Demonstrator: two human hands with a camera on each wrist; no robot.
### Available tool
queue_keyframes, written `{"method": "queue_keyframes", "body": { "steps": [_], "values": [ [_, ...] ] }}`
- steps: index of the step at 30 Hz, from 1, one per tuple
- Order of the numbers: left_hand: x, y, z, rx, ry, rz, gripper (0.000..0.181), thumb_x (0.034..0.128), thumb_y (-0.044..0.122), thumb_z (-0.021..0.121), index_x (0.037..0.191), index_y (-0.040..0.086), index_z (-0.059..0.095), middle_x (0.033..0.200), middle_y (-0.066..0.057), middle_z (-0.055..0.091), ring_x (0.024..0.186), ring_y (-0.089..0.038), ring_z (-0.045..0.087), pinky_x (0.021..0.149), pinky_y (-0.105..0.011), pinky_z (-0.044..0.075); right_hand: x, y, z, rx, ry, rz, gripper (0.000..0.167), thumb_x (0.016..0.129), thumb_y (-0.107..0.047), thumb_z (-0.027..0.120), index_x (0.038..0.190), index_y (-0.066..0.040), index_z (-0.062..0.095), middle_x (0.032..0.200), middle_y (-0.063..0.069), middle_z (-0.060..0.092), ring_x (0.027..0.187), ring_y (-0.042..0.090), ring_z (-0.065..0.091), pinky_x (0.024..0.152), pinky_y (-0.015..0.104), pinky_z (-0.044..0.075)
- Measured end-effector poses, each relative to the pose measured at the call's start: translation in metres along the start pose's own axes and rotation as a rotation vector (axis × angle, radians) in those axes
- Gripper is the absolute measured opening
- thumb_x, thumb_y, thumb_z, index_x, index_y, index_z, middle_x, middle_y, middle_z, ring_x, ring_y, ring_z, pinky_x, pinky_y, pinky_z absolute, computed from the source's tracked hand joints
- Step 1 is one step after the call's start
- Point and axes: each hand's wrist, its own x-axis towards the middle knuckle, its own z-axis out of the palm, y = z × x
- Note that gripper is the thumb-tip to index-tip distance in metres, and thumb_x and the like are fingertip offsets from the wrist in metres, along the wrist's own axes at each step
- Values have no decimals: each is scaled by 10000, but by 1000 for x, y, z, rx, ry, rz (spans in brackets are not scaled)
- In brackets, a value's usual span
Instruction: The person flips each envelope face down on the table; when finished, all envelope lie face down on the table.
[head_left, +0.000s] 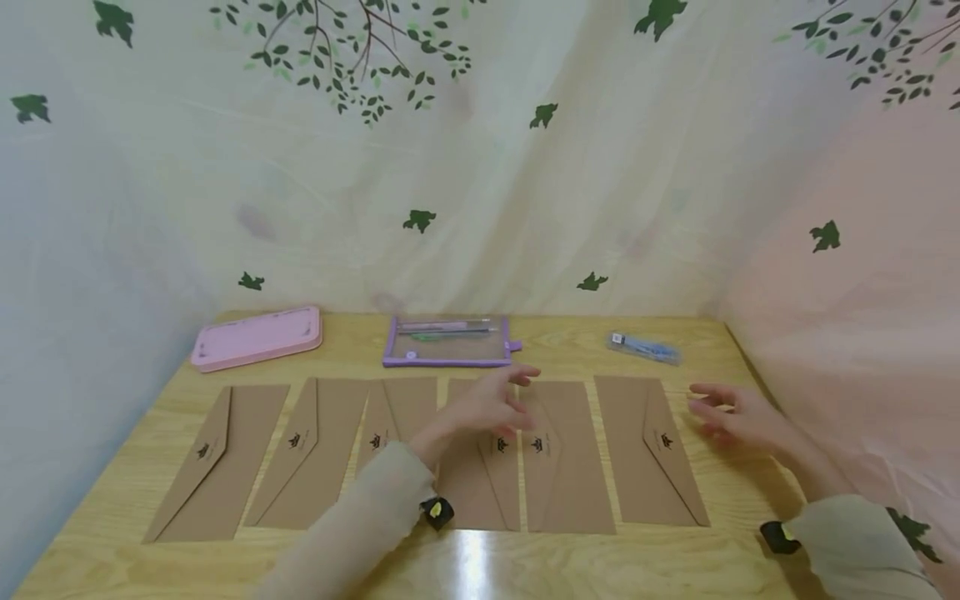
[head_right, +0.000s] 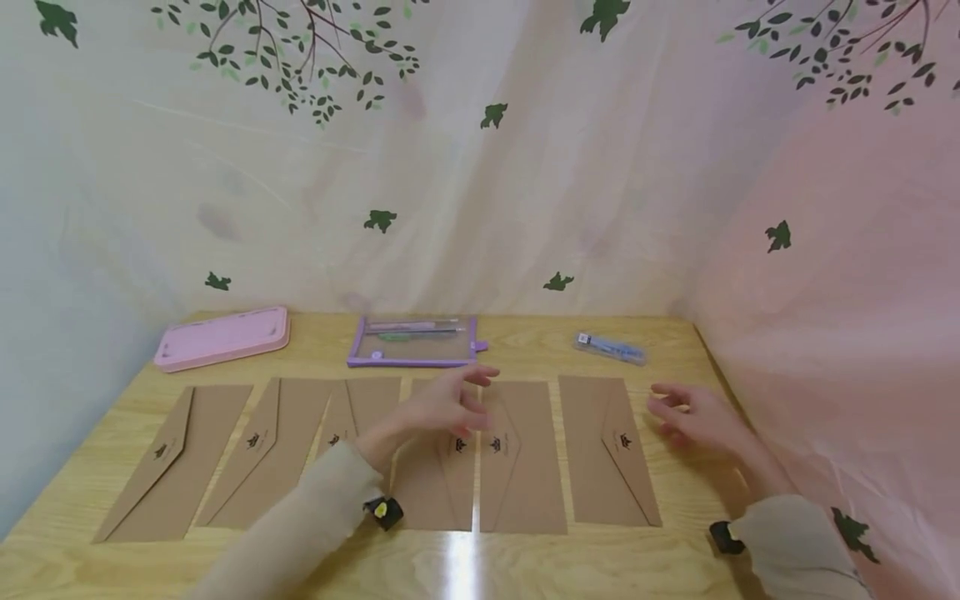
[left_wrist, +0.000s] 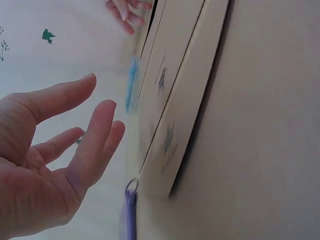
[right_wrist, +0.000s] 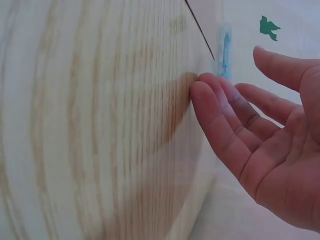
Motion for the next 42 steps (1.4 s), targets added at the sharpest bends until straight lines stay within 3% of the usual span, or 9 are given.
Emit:
{"method": "queue_keyframes", "body": {
  "steps": [4,7,12,19,27,42],
  "values": [
    [10,-2,17,-61,-7,-29,712,839,-53,781,1476,14,470,1446,-255,468,886,-276,708,651,-443,625,4,-2,5,25,-21,24,707,1036,-250,613,1488,179,278,1230,291,573,845,208,676,655,342,605],
    [13,-4,28,-112,-4,-37,683,827,-47,787,1448,22,512,1403,-218,516,745,-270,702,614,-391,623,5,-6,9,37,-40,22,766,1029,-240,623,1513,176,200,1329,363,495,851,204,658,644,334,594],
    [16,-5,45,-184,-20,-54,681,819,-65,780,1444,30,527,1364,-177,545,738,-270,701,600,-366,620,6,-9,11,67,-81,25,801,1018,-208,639,1525,170,148,1390,393,425,857,231,645,648,344,588],
    [28,-8,68,-248,-3,-74,671,794,-131,761,1416,2,548,1297,-159,594,749,-283,714,598,-363,621,4,-4,14,85,-112,34,765,1000,-191,669,1501,182,227,1361,349,454,1050,288,615,707,368,605],
    [40,-5,79,-358,44,-106,642,777,-183,740,1374,-5,583,1267,-152,611,765,-298,721,606,-375,623,7,-11,15,107,-119,51,721,998,-163,668,1478,200,272,1350,352,465,886,193,639,685,339,599],
    [48,-8,91,-557,57,-153,579,795,-200,717,1332,-12,604,1205,-148,631,845,-304,715,678,-412,628,8,-14,17,75,-96,84,635,1002,-134,654,1432,215,344,1287,334,534,870,189,650,677,337,606]
  ]
}}
